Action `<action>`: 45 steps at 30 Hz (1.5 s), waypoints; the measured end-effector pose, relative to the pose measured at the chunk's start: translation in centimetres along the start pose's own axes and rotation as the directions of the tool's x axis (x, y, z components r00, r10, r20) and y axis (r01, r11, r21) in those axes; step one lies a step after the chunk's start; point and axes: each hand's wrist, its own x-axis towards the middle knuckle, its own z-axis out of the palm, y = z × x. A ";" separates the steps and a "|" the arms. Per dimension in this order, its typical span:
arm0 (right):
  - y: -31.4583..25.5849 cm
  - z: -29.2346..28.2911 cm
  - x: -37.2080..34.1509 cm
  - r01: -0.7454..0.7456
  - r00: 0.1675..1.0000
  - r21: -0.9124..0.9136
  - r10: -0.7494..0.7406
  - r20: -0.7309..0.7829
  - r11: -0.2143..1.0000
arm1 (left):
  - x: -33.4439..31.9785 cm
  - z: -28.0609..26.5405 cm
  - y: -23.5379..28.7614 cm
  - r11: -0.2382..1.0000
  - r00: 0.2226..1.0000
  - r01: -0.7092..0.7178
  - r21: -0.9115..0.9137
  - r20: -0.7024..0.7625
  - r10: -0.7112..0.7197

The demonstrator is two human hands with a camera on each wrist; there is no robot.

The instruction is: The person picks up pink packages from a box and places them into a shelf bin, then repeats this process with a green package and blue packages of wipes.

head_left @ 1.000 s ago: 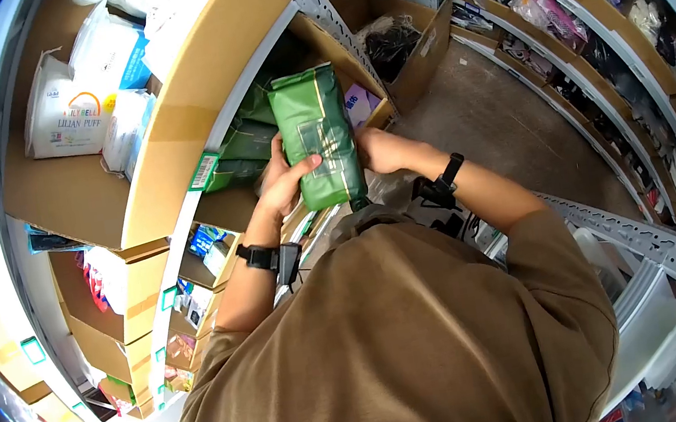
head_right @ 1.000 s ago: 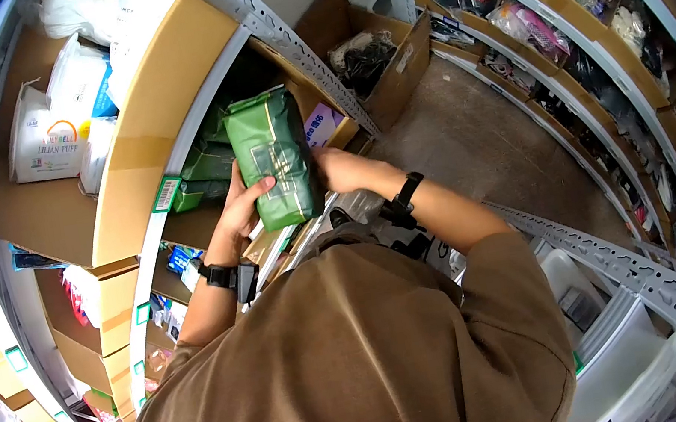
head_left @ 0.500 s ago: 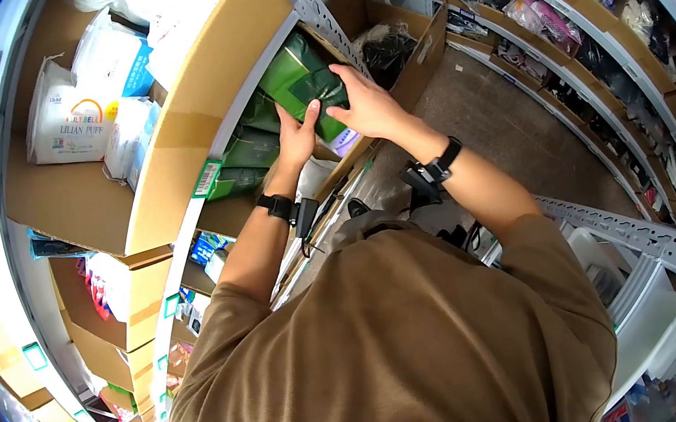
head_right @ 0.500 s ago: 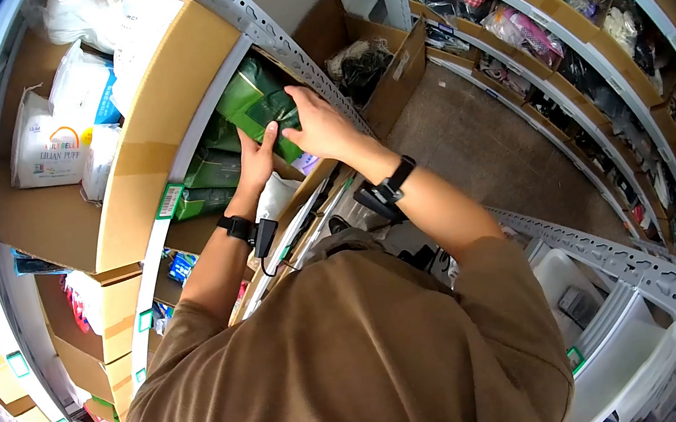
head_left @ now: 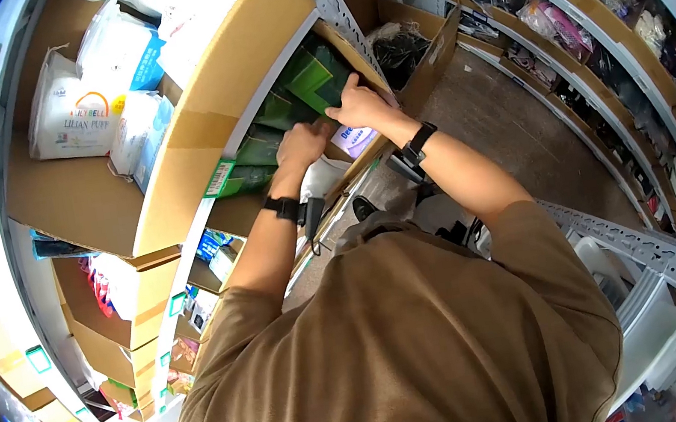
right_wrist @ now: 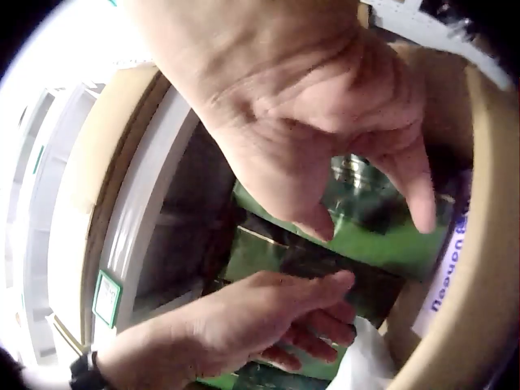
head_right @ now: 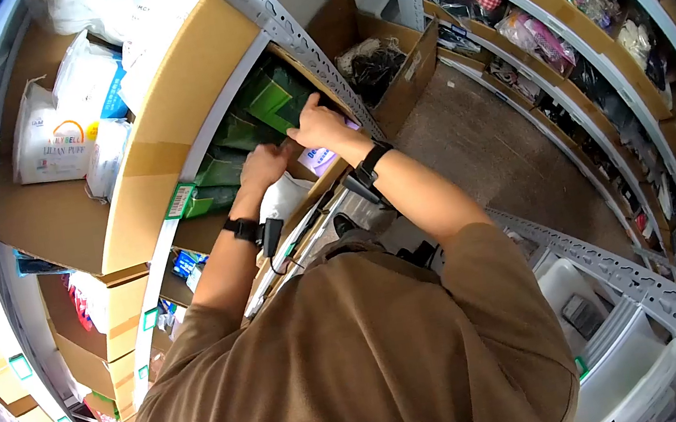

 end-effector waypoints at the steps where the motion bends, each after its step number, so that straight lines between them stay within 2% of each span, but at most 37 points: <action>1: 0.0 0.7 0.9 0.034 0.999 0.066 -0.031 -0.043 0.997 | -0.4 -0.1 -1.1 0.995 0.995 -0.067 0.072 0.080 0.061; 2: -0.1 1.2 1.8 0.070 0.994 0.131 -0.059 -0.088 0.989 | -0.5 -0.3 -2.5 0.981 0.980 -0.139 0.138 0.163 0.116; 4: -0.6 1.3 3.4 0.086 0.994 0.192 -0.072 -0.077 0.978 | 1.0 2.1 -7.2 0.981 0.983 -0.127 0.144 0.148 0.105; 6: -1.2 1.3 4.8 0.042 0.999 0.144 -0.038 -0.034 0.989 | 1.4 3.2 -9.9 0.955 0.978 -0.029 0.296 0.204 -0.033; 7: -1.3 1.3 5.5 0.025 1.000 0.156 -0.027 0.010 0.987 | 1.6 3.6 -11.1 0.965 0.964 -0.050 0.257 0.267 -0.022; 8: -1.3 1.2 5.6 0.031 0.999 0.156 -0.033 0.014 0.987 | 1.9 4.4 -12.4 0.966 0.964 -0.043 0.257 0.264 -0.027; 10: -0.5 0.8 5.5 0.055 0.996 0.154 -0.065 0.061 0.987 | 2.1 5.8 -14.2 0.978 0.964 -0.158 0.134 0.236 0.123; 12: 0.3 -0.2 3.8 0.060 0.995 0.122 -0.069 0.071 0.991 | 1.4 5.0 -12.8 0.984 0.970 -0.110 0.143 0.233 0.074; 14: 1.4 0.0 2.9 0.087 0.996 -0.067 -0.084 0.039 0.994 | 1.8 4.8 -12.3 0.988 0.966 -0.138 0.072 0.229 0.118; 15: 2.1 0.3 2.2 0.107 0.994 -0.092 -0.106 0.008 0.990 | 1.8 4.8 -12.4 0.975 0.963 -0.222 -0.030 0.149 0.224; 16: 2.8 0.3 1.8 0.109 0.994 -0.096 -0.108 0.013 0.989 | 1.9 4.9 -12.1 0.975 0.964 -0.218 -0.034 0.149 0.220; 18: 3.9 0.2 0.7 0.319 0.947 -0.265 -0.291 0.140 0.910 | 1.0 3.6 -9.2 0.996 0.981 -0.025 -0.081 0.192 0.040; 20: 4.5 0.2 -0.8 0.312 0.946 -0.236 -0.277 0.170 0.920 | 1.4 4.5 -7.9 0.997 0.980 -0.020 -0.070 0.196 0.033; 22: 4.8 -0.1 -2.1 0.304 0.944 -0.208 -0.264 0.198 0.930 | 1.9 6.2 -7.7 0.969 0.981 -0.193 -0.153 -0.019 0.192; 23: 4.7 -0.4 -2.7 0.319 0.938 -0.197 -0.280 0.203 0.927 | 2.3 6.7 -7.4 0.958 0.974 -0.226 -0.177 -0.026 0.225; 26: 4.8 -1.0 -3.6 0.340 0.925 -0.188 -0.293 0.241 0.921 | 3.0 7.9 -7.0 0.972 0.977 -0.212 -0.099 -0.020 0.211; 28: 5.1 -1.1 -4.2 0.391 0.916 -0.182 -0.362 0.172 0.902 | 2.8 8.3 -7.3 0.977 0.976 -0.210 -0.040 -0.062 0.207; 30: 5.1 -1.8 -5.1 0.381 0.921 -0.159 -0.358 0.156 0.911 | 2.7 7.9 -8.0 0.979 0.973 -0.202 0.021 -0.107 0.203; 32: 5.7 -1.9 -5.2 0.367 0.926 -0.132 -0.349 0.142 0.921 | 2.2 6.5 -9.4 0.979 0.978 -0.203 -0.001 0.049 0.203; 34: 6.8 -1.4 -4.8 0.399 0.913 -0.050 -0.392 0.109 0.915 | 0.7 4.3 -9.8 0.975 0.973 -0.224 0.008 0.058 0.223; 36: 7.0 -1.5 -4.8 0.409 0.908 -0.043 -0.402 0.116 0.911 | -1.3 2.6 -9.4 0.990 0.991 -0.133 -0.052 -0.026 0.132; 37: 7.0 -1.5 -4.9 0.417 0.904 -0.033 -0.411 0.121 0.908 | -2.1 2.2 -9.4 0.975 0.969 -0.219 -0.042 -0.131 0.212; 38: 6.9 -1.6 -5.0 0.419 0.903 -0.034 -0.412 0.124 0.907 | -2.4 2.5 -9.7 0.975 0.969 -0.216 -0.045 -0.132 0.209; 40: 6.4 -1.7 -5.2 0.411 0.907 -0.043 -0.404 0.116 0.910 | -3.0 3.2 -10.6 0.901 0.926 -0.275 -0.335 -0.343 0.156; 41: 6.4 -1.6 -5.1 0.416 0.905 -0.042 -0.408 0.122 0.909 | -4.7 1.6 -9.0 0.890 0.961 -0.134 -0.435 -0.275 0.011; 42: 6.5 -1.5 -4.9 0.420 0.903 -0.044 -0.413 0.115 0.906 | -4.7 2.3 -9.1 0.890 0.961 -0.128 -0.437 -0.276 0.003; 44: 6.5 -1.2 -4.5 0.430 0.899 -0.046 -0.423 0.118 0.902 | -4.6 4.2 -9.6 0.829 0.928 -0.164 -0.535 -0.369 -0.055; 45: 6.5 -1.1 -4.4 0.443 0.893 -0.071 -0.433 0.123 0.894 | -4.3 4.8 -9.7 0.836 0.949 -0.103 -0.539 -0.304 -0.080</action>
